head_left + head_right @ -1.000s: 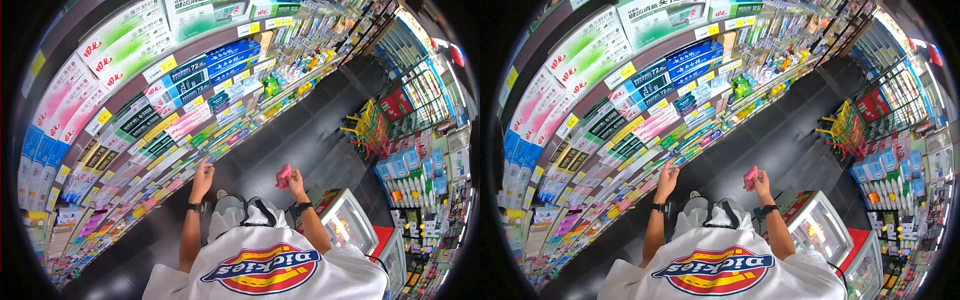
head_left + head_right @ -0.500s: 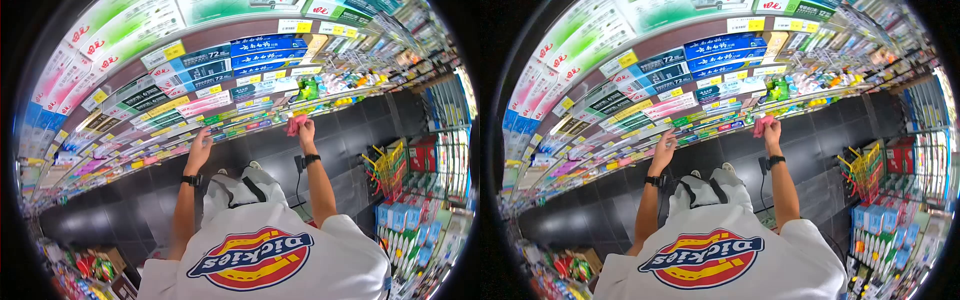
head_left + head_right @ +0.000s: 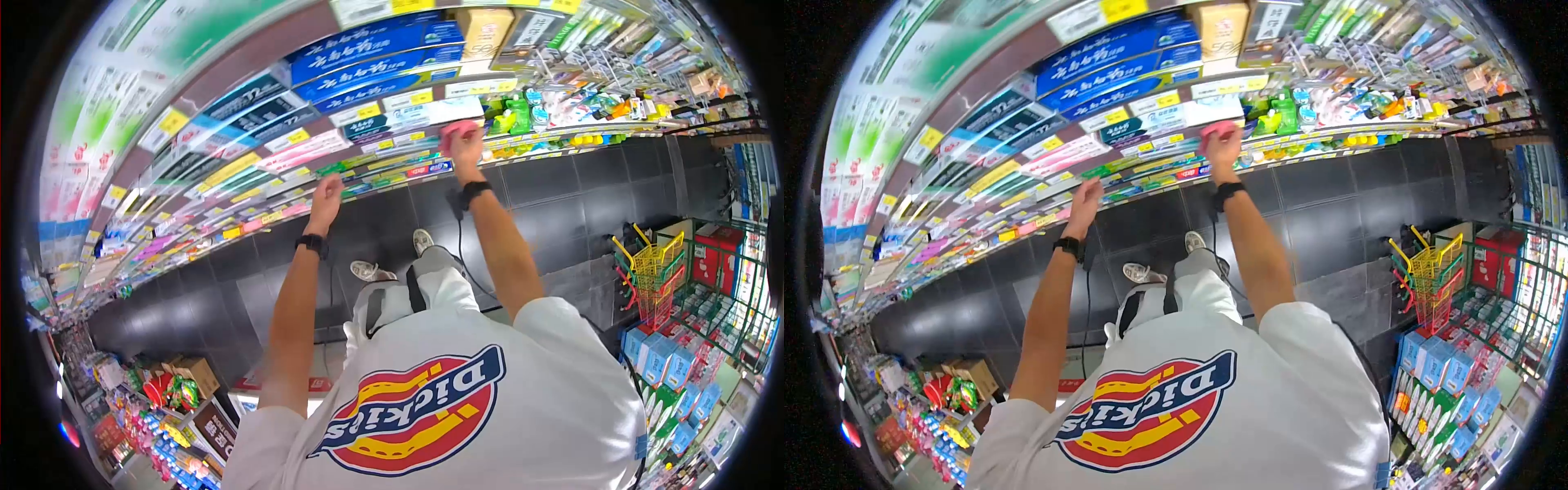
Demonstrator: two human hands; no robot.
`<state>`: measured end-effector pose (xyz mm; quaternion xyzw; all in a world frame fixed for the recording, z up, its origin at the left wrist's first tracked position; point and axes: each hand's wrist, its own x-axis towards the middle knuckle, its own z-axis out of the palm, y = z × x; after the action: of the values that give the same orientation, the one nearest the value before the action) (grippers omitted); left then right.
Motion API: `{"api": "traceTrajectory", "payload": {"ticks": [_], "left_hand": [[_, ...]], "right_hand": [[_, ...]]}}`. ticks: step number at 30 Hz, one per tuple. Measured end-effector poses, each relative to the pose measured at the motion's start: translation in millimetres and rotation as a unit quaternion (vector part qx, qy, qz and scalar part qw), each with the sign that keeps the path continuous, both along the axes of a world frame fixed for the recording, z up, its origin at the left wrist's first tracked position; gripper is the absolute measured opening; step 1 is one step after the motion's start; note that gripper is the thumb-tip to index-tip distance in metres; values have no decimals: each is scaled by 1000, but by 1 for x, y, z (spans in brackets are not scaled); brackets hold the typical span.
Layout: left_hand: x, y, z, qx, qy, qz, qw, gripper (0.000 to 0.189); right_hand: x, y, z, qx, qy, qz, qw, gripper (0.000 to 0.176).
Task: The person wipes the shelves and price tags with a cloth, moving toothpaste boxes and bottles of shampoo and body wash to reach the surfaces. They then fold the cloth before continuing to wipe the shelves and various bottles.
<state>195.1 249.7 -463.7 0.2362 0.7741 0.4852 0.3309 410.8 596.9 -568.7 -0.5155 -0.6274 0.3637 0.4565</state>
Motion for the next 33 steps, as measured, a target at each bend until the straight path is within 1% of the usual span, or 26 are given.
{"api": "traceTrajectory", "payload": {"ticks": [2, 3, 4, 6, 8, 10, 11, 12, 13, 14, 15, 16, 17, 18, 20, 23, 24, 25, 26, 27, 28, 29, 30, 31, 32, 33], "left_hand": [[9, -1, -2, -10, -51, 24, 998, 41], [12, -4, -1, -19, -95, 54, 994, 43], [16, -7, 1, -28, -138, 85, 986, 46], [18, -7, 4, -21, -152, 102, 983, 48], [22, -8, 2, -13, -161, 121, 979, 51], [20, -9, -8, -5, -162, 139, 977, 54], [15, -9, -14, -2, -168, 139, 976, 56], [11, -6, -21, 23, -189, 172, 966, 56], [9, -4, -28, 46, -211, 205, 955, 56], [3, -2, -34, 69, -233, 239, 940, 56], [-7, 7, -36, 52, -251, 274, 927, 57], [-25, 2, -60, 55, -209, 181, 959, 57], [-50, -16, -101, 57, -167, 87, 981, 58], [-66, -25, -124, 59, -125, -9, 990, 59], [-71, -17, -119, -41, 90, -125, 987, 50], [-65, -10, -113, -116, 202, -153, 961, 40], [-64, -7, -114, -121, 193, -155, 961, 38], [-58, 2, -105, -98, 105, -95, 985, 37], [-51, 10, -96, -67, 22, -26, 997, 35], [-31, 31, -60, -6, -140, 109, 984, 35], [-22, 43, -38, 57, -294, 238, 924, 35], [-33, 37, -57, 77, -306, 207, 926, 44], [-45, 27, -80, 40, -210, 87, 973, 53], [-48, 24, -77, 15, -96, -19, 995, 62], [-44, 31, -80, 2, -129, 41, 991, 68], [-32, 45, -58, -7, -161, 103, 982, 75]], "right_hand": [[6, -18, 37, -107, 44, 67, 991, 34], [9, -14, 34, -116, 69, 52, 990, 32], [12, -8, 31, -125, 94, 37, 987, 31], [19, 6, 35, -134, 121, 3, 984, 27], [28, 19, 71, -142, 124, -34, 982, 23], [16, 5, 92, -87, 183, -12, 979, 18], [1, 0, 67, -8, 49, -54, 997, 20], [-17, -15, 49, -22, 7, -71, 997, 22], [-31, -32, 32, -158, 158, 12, 975, 24], [-42, -60, 55, -58, 27, -28, 998, 25], [-48, -72, 63, -81, 33, -11, 996, 26], [-50, -80, 69, -105, 36, 9, 994, 27], [-46, -80, 73, -122, 71, 21, 990, 27], [-37, -74, 76, -138, 104, 32, 984, 28], [-16, -48, 80, -146, 117, 23, 982, 27], [11, -5, 73, -121, 34, -31, 992, 24], [14, -1, 66, -106, -10, -41, 993, 22], [10, -7, 68, -78, -3, -61, 995, 25], [4, -18, 70, -109, 30, -41, 993, 27], [-5, -34, 78, -139, 64, -19, 988, 29], [-19, -50, 75, -156, 73, 2, 985, 31], [-32, -67, 73, -174, 83, 22, 981, 32], [-48, -84, 57, -176, 68, 41, 981, 33], [-58, -93, 54, -177, 54, 60, 981, 34], [-63, -94, 50, -190, 37, 82, 978, 33], [-64, -93, 58, -203, 19, 103, 974, 33]]}}
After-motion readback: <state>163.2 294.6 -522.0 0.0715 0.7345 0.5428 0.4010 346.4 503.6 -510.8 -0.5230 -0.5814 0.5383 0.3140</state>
